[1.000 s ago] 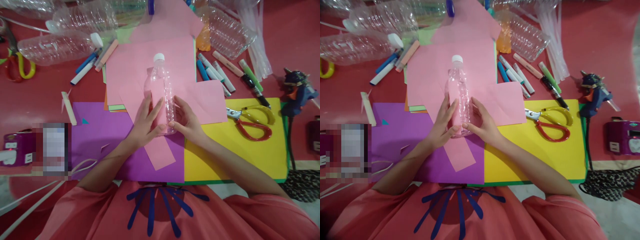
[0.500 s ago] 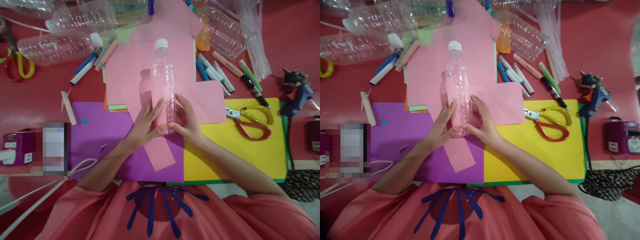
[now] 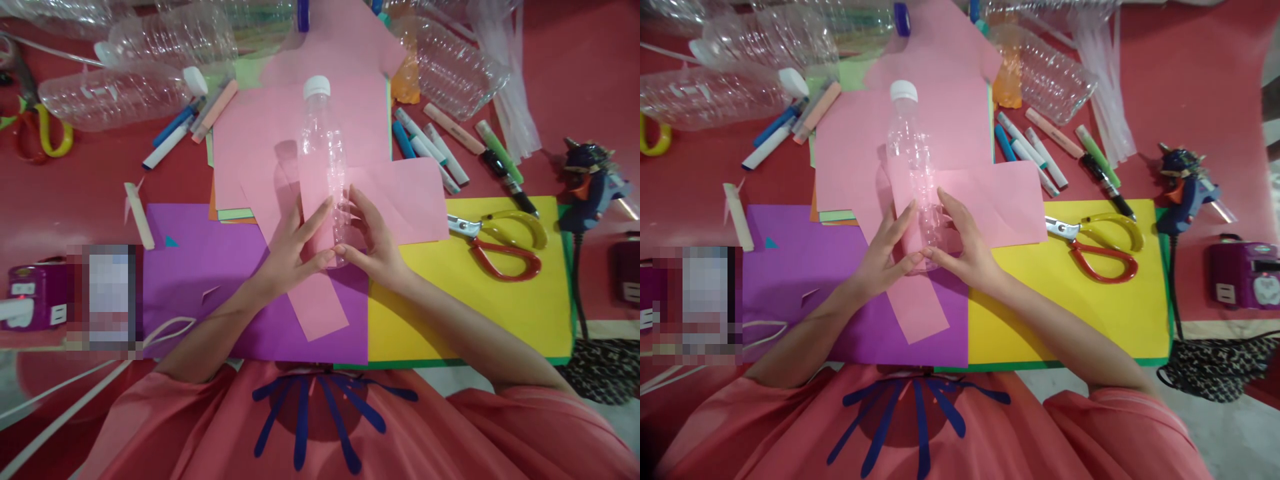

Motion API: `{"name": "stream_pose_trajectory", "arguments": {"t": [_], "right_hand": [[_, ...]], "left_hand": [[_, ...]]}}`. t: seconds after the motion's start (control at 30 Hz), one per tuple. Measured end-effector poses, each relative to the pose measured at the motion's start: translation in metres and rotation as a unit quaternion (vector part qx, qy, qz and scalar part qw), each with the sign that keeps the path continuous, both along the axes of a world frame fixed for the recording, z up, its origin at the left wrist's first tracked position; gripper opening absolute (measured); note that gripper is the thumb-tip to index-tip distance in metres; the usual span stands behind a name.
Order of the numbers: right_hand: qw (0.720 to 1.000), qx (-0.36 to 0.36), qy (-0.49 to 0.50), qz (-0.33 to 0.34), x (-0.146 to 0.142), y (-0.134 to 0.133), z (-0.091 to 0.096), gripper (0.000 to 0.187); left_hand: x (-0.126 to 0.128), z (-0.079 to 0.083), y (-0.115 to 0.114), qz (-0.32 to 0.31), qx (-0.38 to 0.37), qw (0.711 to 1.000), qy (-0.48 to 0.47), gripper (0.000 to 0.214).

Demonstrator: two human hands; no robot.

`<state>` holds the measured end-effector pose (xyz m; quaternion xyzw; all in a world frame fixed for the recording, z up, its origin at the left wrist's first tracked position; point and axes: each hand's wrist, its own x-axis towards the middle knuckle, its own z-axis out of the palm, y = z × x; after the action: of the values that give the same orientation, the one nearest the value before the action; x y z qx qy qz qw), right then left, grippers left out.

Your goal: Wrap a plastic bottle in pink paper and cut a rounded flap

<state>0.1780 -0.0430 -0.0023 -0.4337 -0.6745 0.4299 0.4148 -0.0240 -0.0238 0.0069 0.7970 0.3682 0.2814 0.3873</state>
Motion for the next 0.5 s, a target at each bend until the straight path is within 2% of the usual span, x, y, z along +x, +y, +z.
{"name": "stream_pose_trajectory", "arguments": {"t": [0.2,0.43,0.5], "right_hand": [[0.997,0.059,-0.052,0.004,-0.002,-0.003,0.006,0.046],[0.999,0.015,-0.043,0.015,-0.003,-0.002,0.013,0.047],[0.999,-0.002,-0.026,0.031,-0.003,-0.002,0.015,0.048]], "left_hand": [[-0.001,0.001,-0.003,0.036,-0.038,0.998,-0.017,0.080],[0.001,0.002,0.000,0.060,-0.123,0.985,-0.107,0.095],[0.001,-0.001,0.002,0.063,-0.135,0.982,-0.117,0.090]]}}
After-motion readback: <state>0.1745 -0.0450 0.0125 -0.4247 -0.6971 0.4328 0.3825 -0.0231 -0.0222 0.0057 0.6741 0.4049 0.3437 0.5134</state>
